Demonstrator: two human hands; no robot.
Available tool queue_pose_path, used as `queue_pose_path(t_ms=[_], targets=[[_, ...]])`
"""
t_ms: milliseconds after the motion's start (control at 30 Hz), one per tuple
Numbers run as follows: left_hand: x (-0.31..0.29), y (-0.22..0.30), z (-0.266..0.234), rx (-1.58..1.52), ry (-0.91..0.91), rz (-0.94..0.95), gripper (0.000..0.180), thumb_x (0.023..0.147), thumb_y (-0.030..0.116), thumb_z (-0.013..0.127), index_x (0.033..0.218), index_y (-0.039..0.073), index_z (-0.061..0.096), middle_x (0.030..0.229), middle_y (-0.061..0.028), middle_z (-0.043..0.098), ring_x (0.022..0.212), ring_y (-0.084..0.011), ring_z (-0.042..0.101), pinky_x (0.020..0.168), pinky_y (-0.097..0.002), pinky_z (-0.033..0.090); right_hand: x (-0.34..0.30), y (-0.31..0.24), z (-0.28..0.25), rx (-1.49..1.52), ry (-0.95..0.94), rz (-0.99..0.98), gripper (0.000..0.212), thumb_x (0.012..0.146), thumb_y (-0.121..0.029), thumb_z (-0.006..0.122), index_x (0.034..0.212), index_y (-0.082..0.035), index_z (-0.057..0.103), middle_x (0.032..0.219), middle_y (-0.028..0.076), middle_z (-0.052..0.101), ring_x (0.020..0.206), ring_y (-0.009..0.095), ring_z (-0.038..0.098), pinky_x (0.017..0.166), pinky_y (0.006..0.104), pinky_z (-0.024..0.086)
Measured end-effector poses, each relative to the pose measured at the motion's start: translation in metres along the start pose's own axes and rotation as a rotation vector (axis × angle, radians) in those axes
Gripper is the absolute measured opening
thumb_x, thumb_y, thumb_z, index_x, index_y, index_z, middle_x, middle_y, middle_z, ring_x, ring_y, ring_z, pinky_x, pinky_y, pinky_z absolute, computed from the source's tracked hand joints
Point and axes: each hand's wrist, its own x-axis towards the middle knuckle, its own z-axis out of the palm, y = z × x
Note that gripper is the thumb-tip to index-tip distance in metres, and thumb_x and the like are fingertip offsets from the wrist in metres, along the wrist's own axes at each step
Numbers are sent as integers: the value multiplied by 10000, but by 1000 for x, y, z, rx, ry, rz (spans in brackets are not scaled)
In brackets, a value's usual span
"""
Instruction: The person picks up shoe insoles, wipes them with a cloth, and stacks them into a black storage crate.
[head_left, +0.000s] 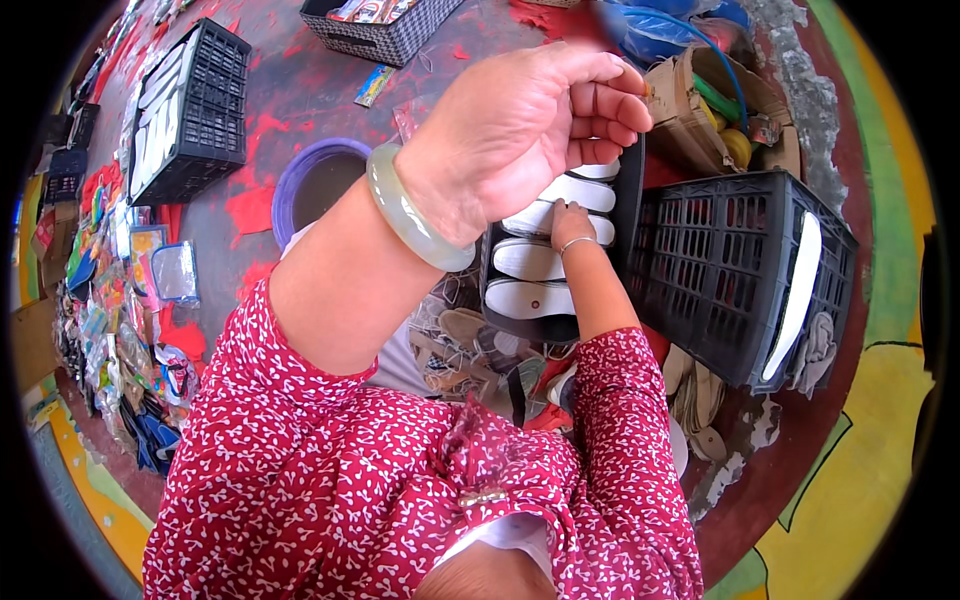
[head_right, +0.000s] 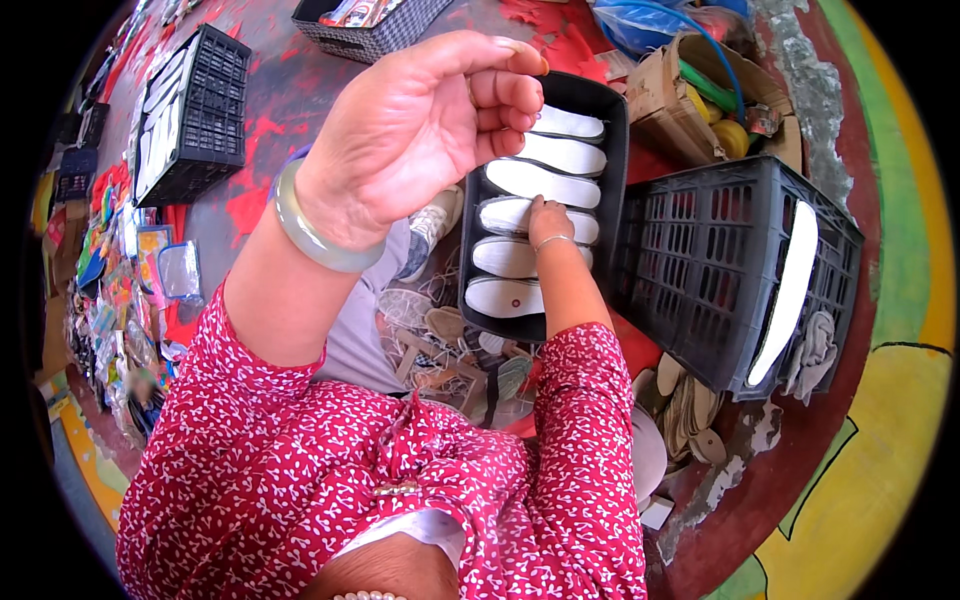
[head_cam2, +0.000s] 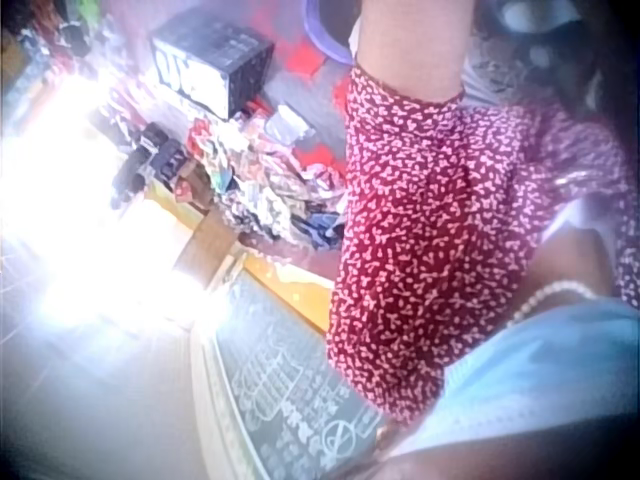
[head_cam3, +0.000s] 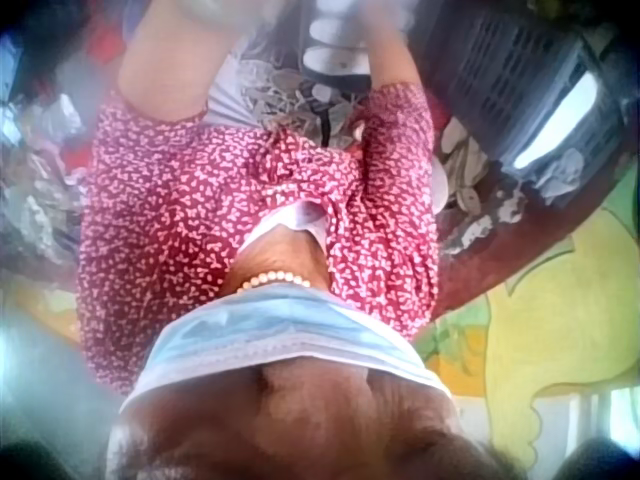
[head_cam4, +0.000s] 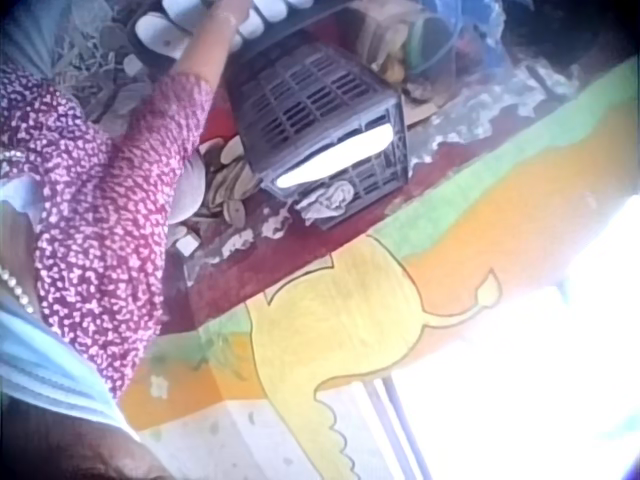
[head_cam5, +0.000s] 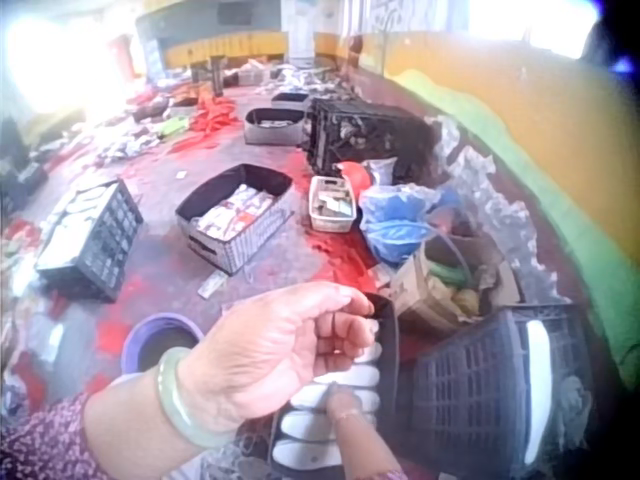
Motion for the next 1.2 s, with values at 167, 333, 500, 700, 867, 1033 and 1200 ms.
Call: queue_pose_path(t_ms=[167,333,500,700,867,1033,1200], targets=[[-1,1,-1,-8,-18,-1,215,878,207,526,980,31,597,845,-56,635,800,-142,591,779,-284,453,-12,-26,-33,103,-79,172,317,855,-195,506,1152,-91,534,1193,132,486,1140,283,469,911,423,432],[-3,2,-2,-20,11,-7,218,878,203,528,980,22,595,839,-54,634,793,-142,591,772,-283,457,-10,-31,-31,305,-188,320,412,843,-363,545,1194,-147,535,1222,128,503,1165,297,456,939,442,392],[-5,6,-6,-42,-1,-14,218,890,189,512,979,5,590,832,-52,630,786,-141,589,758,-281,462,-4,-27,-34,328,-320,355,525,781,-450,635,1201,-153,535,1233,94,518,1172,263,462,949,442,377],[-11,9,-2,-88,22,-57,231,908,185,475,990,-5,578,812,-48,618,767,-142,580,751,-283,461,-5,-33,-23,348,-227,397,532,745,-419,691,1182,-152,547,1201,81,528,1179,254,453,946,461,372],[-11,10,-3,-67,30,-59,240,914,193,460,991,-4,575,811,-51,616,765,-145,575,750,-282,458,-3,-31,-26,352,-208,388,542,740,-429,694,1177,-144,549,1189,85,533,1165,252,464,935,459,380],[-2,6,-1,-60,55,-75,223,906,190,483,984,3,577,810,-49,620,766,-141,573,754,-279,457,-6,-25,-34,343,-283,335,577,746,-463,681,1184,-117,537,1179,106,538,1155,257,479,931,439,395],[-3,-2,2,-58,26,-88,199,885,182,527,969,13,589,811,-41,626,770,-134,575,755,-275,457,-25,-7,-24,316,-9,427,411,821,-381,591,1090,-71,574,1154,136,550,1110,299,509,899,449,419]])
